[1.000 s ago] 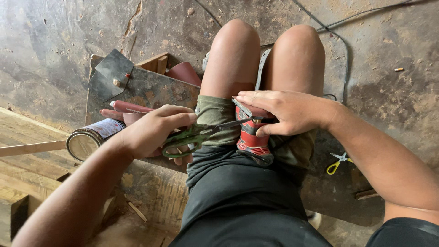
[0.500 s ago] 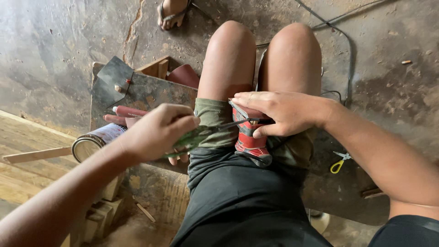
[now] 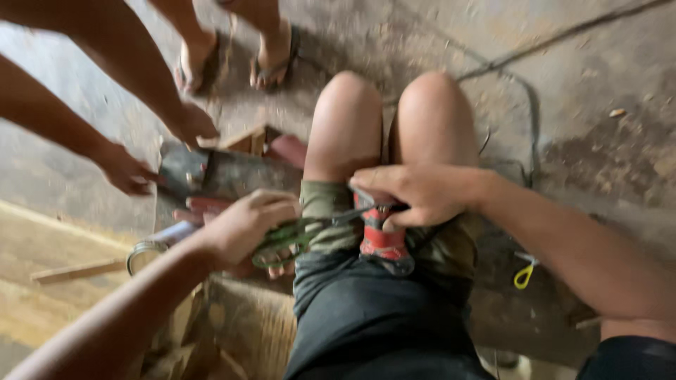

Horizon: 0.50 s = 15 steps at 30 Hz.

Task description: The person cuts a sandpaper sheet with scissors, places it on an orbital sander, and trims the excess edges to fit the pad. They then use pliers to press the sandpaper into the sander's grooves, securing it in place.

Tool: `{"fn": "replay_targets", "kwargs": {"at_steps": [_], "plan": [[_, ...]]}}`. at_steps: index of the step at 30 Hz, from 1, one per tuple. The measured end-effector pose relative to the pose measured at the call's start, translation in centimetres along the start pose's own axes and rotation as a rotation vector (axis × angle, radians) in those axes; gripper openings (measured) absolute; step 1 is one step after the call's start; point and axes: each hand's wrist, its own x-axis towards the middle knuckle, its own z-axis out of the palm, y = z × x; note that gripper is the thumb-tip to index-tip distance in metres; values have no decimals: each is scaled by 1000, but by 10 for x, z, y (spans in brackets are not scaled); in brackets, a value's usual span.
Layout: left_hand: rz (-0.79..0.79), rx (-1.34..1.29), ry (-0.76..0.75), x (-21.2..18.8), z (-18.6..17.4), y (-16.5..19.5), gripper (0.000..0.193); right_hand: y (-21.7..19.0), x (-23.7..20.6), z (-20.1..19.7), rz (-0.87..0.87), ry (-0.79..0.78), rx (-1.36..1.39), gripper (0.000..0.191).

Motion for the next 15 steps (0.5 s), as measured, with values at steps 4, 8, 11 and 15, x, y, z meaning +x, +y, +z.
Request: {"fn": "replay_targets", "kwargs": {"at_steps": [4, 8, 11, 15], "plan": [[254, 460, 110, 0, 2, 6, 25, -2, 0, -3, 4, -3, 10, 84], [397, 750, 166, -12, 12, 15, 29, -1, 1, -2, -11, -42, 25, 86], [349, 774, 192, -21, 22, 23, 31, 0, 0, -2, 24, -67, 20, 89], [187, 554, 95, -20, 21, 31, 30, 0, -1, -3, -3, -45, 50, 86]]}}
